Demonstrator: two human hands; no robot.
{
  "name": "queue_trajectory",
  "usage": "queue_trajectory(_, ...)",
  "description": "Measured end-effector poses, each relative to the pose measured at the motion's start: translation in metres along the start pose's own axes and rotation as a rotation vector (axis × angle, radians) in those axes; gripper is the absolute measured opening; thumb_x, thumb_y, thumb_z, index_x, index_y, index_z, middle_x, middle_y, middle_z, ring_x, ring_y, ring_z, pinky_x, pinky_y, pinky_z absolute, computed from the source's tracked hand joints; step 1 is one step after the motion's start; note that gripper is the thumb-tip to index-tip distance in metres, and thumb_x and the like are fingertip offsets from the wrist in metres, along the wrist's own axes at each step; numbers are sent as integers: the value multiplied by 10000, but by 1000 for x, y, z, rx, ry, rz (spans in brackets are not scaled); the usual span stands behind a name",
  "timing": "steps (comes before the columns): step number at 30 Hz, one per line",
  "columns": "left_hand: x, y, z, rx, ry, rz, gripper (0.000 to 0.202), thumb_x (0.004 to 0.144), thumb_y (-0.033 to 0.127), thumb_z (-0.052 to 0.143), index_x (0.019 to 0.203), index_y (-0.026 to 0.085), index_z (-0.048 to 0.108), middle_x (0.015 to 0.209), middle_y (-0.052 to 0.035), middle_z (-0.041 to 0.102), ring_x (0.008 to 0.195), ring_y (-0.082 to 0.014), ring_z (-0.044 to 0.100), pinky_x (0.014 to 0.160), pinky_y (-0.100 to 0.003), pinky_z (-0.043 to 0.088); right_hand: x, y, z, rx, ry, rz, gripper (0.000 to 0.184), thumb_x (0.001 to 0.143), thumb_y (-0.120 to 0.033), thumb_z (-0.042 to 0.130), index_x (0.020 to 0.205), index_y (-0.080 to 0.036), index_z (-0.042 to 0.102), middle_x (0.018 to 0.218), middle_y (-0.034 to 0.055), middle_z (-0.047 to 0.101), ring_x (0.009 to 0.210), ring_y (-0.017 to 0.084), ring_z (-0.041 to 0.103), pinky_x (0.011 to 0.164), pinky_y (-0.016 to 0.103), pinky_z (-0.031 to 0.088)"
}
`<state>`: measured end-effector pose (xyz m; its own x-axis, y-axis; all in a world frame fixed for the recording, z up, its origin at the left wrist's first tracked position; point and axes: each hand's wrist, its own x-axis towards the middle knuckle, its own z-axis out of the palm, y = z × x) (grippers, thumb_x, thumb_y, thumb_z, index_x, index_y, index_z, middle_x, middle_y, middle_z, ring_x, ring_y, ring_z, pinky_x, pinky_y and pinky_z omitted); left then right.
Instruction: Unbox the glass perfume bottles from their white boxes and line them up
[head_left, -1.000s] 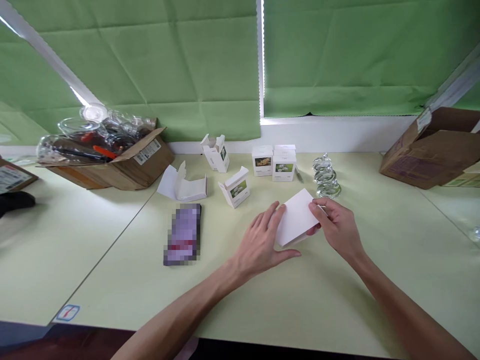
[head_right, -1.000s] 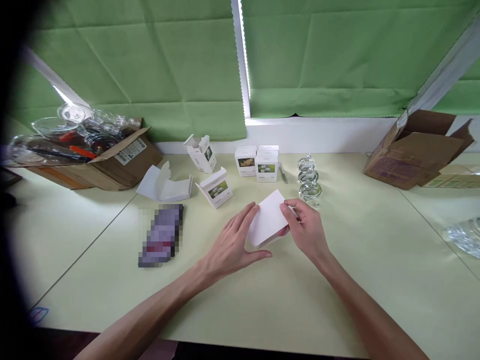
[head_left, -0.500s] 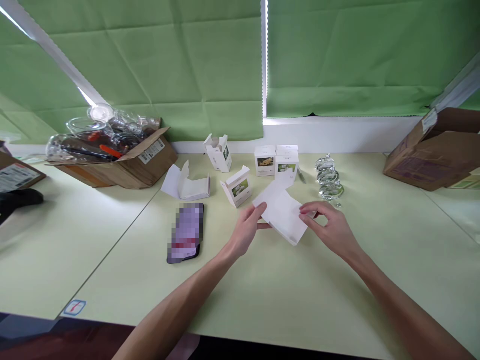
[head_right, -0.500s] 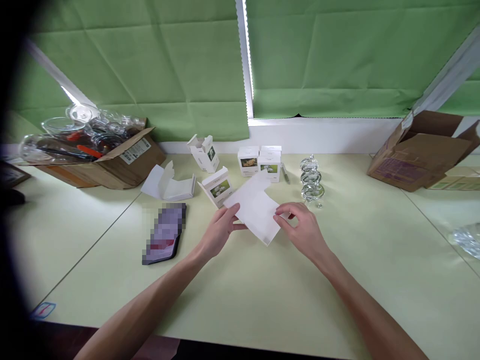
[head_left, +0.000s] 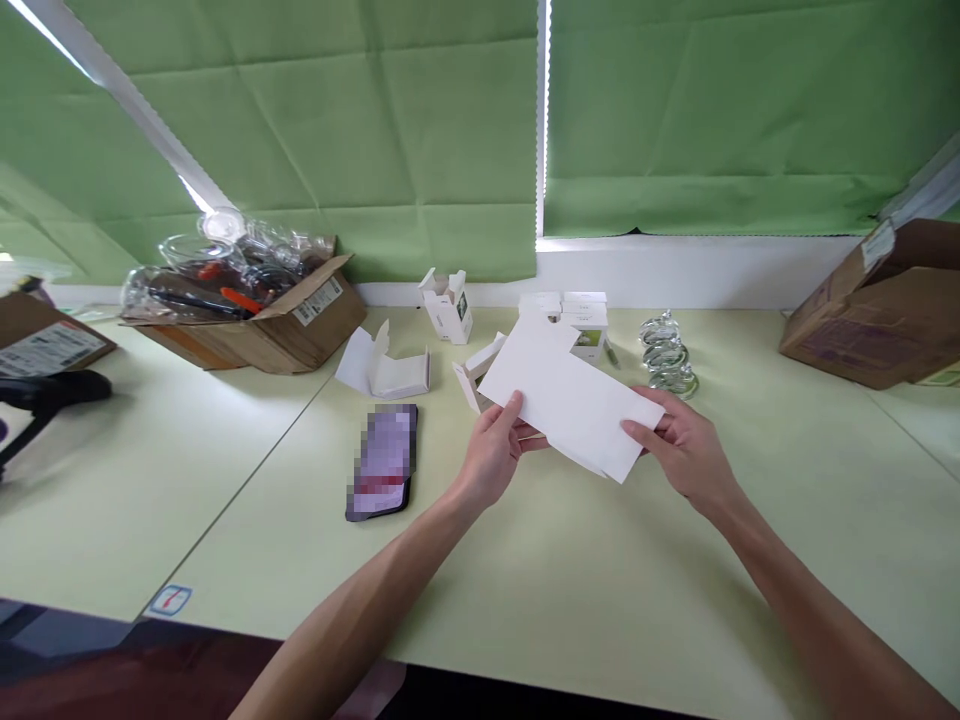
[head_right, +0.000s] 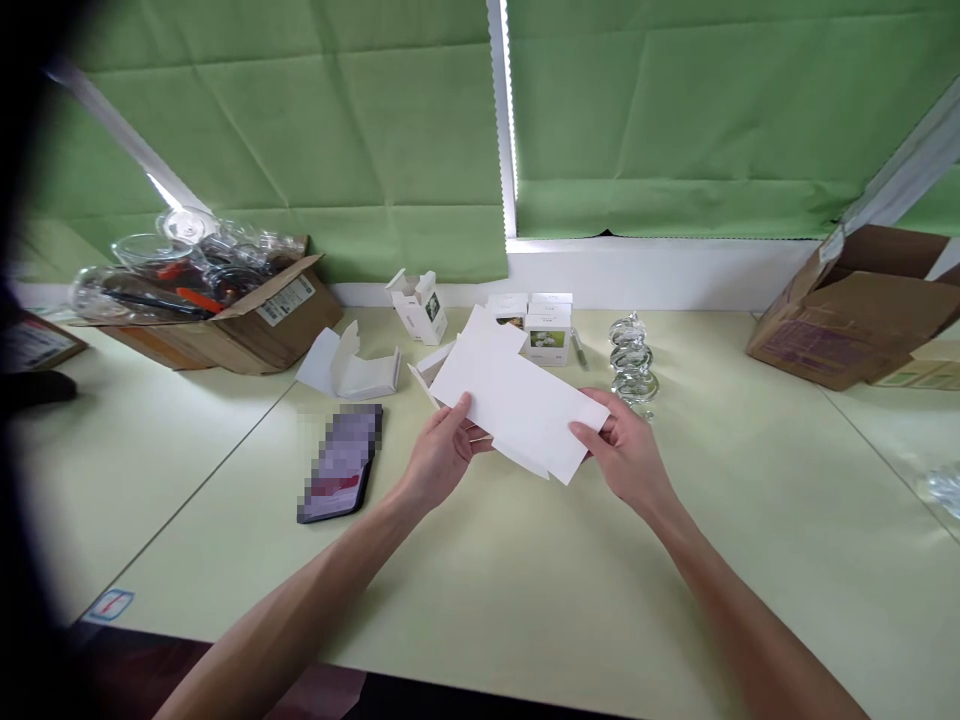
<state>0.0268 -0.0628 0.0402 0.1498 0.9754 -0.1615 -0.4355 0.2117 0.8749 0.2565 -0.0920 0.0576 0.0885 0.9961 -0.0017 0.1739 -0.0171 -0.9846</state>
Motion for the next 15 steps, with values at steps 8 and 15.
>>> queue_trajectory(8, -25, 32, 7, 479, 65, 293, 375, 845, 470, 687, 656, 147, 675, 572, -45, 681, 535, -167, 670, 551, -270, 565, -12, -15, 2, 24, 110, -138, 529, 810, -552, 718, 1219, -229, 628, 708, 13, 747, 606, 206, 689, 604, 367, 619)
queue_trajectory(15, 6, 101, -63, 556, 639, 739, 320, 849, 447, 647, 724, 153, 642, 606, -18, 613, 521, -126, 577, 463, -226, 433, -18, -18, 4, -126, 90, -202, 403, 842, -576, 659, 1079, -252, 698, 883, 61, 780, 632, 200, 694, 651, 404, 635)
